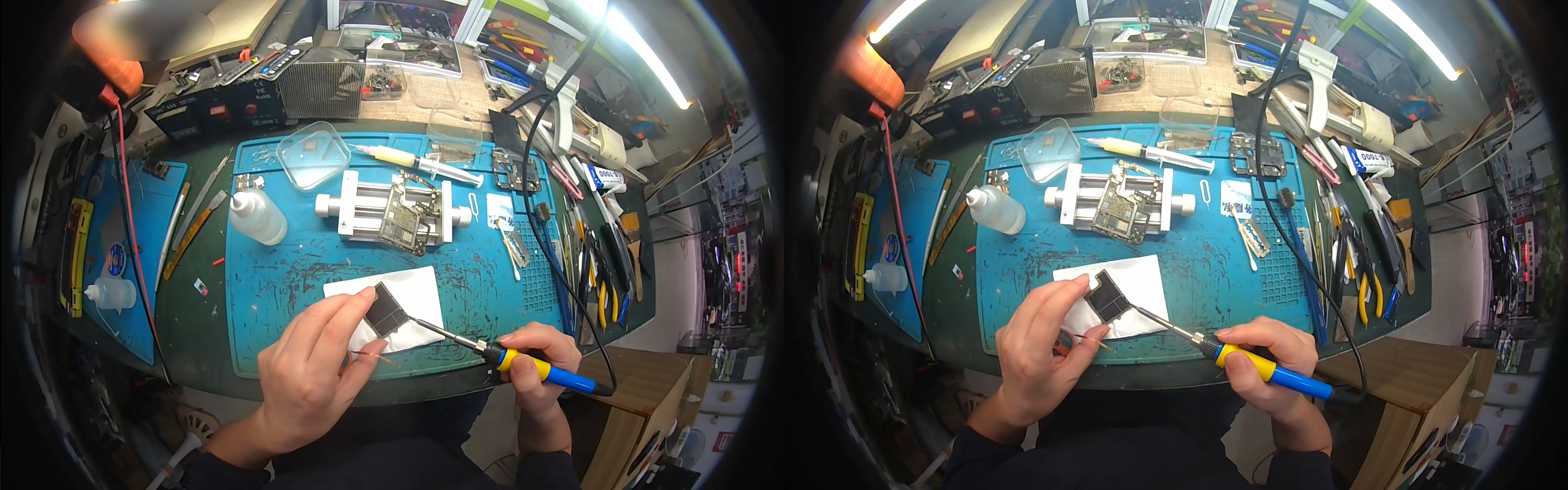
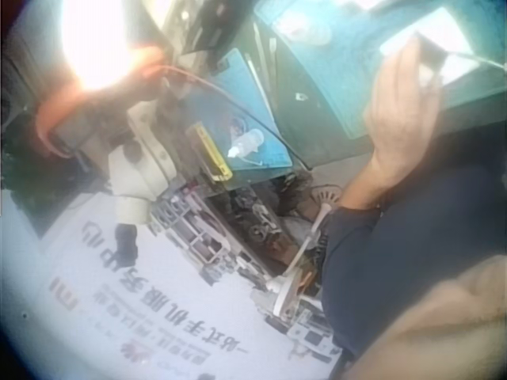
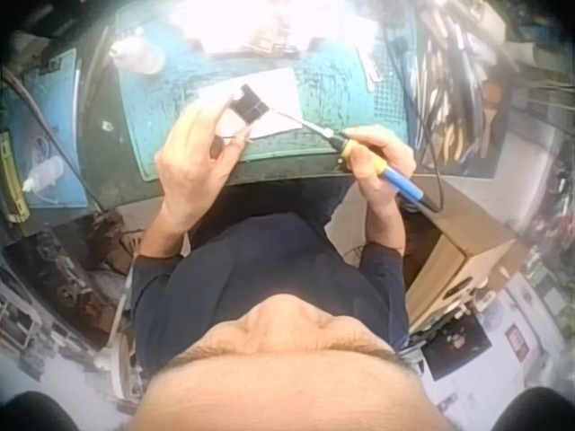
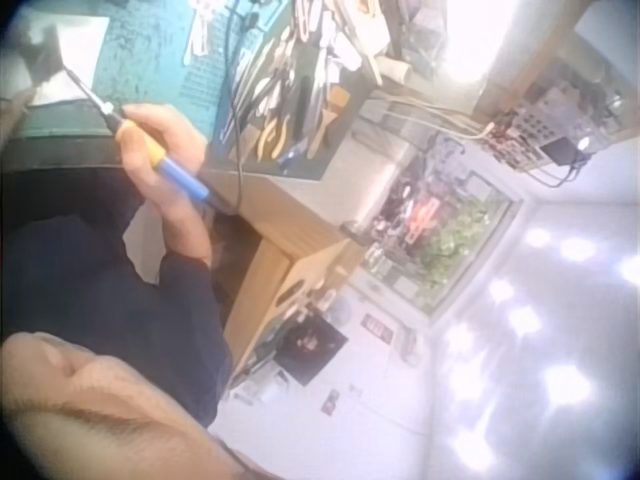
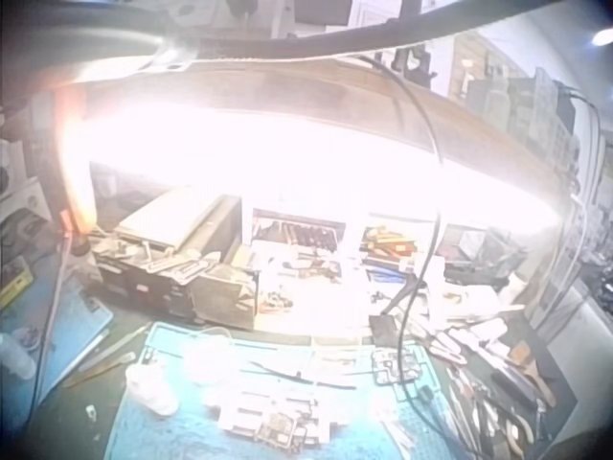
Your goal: The person solders a small black electronic component using a soldering iron and solder wire. They apply flux with a syringe, then repeatedly heat and feed solder to attach a wire to the component. The person also uses a lighter to heat the wire before resoldering.
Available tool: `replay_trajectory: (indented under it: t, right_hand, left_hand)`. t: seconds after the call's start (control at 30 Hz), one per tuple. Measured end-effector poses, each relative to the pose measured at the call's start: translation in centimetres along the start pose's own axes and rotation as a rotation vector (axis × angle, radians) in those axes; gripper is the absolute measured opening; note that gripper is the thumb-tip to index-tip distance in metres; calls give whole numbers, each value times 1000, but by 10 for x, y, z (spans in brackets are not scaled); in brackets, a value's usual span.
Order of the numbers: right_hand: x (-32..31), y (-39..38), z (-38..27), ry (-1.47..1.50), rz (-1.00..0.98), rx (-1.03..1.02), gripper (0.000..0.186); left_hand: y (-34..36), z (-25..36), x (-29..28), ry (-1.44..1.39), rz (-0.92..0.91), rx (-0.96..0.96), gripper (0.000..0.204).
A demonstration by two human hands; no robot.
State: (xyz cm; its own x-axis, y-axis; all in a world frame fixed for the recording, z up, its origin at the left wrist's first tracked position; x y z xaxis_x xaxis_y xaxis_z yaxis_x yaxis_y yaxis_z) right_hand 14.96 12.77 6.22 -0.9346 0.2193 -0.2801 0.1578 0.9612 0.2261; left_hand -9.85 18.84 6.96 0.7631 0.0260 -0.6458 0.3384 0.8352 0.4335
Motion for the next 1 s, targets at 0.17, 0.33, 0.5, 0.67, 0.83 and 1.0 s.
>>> replay_trajectory:
  t: [0.17, 0.33, 0.5, 0.67, 0.83, 1.0]
  right_hand:
    - [1, 1, 0, -15, -10, -4, 23]
    - [2, 2, -2, -31, -35, -3, 21]
    - [2, 2, -1, -32, -36, -2, 21]
    - [1, 1, 0, -38, -24, 10, 22]
    - [2, 2, 0, -29, -30, 11, 24]
    - [3, 2, -1, -39, -41, 4, 23]
  left_hand:
    - [0, 0, 0, -2, -1, -4, 57]
    - [1, 0, 1, -2, -5, -7, 57]
    - [-1, -1, 1, 10, 10, -32, 54]
    - [-1, -1, 2, 3, 13, -26, 55]
    - [-1, -1, 2, 3, 9, -30, 55]
    - [-2, -2, 2, 5, 4, -21, 56]
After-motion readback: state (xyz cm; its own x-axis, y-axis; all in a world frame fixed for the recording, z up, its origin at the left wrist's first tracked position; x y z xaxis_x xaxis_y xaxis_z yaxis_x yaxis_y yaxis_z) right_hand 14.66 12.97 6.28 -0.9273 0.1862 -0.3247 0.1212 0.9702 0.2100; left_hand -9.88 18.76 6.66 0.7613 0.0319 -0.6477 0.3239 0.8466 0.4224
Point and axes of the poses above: each hand's wrist, its own y-axis towards the middle knuckle, its own x-axis out of the palm, z = x × y, the point moved 7 cm from there along y, towards the middle knuckle, and after that the axes turned 4 degrees about z, right-handed, at the moved point
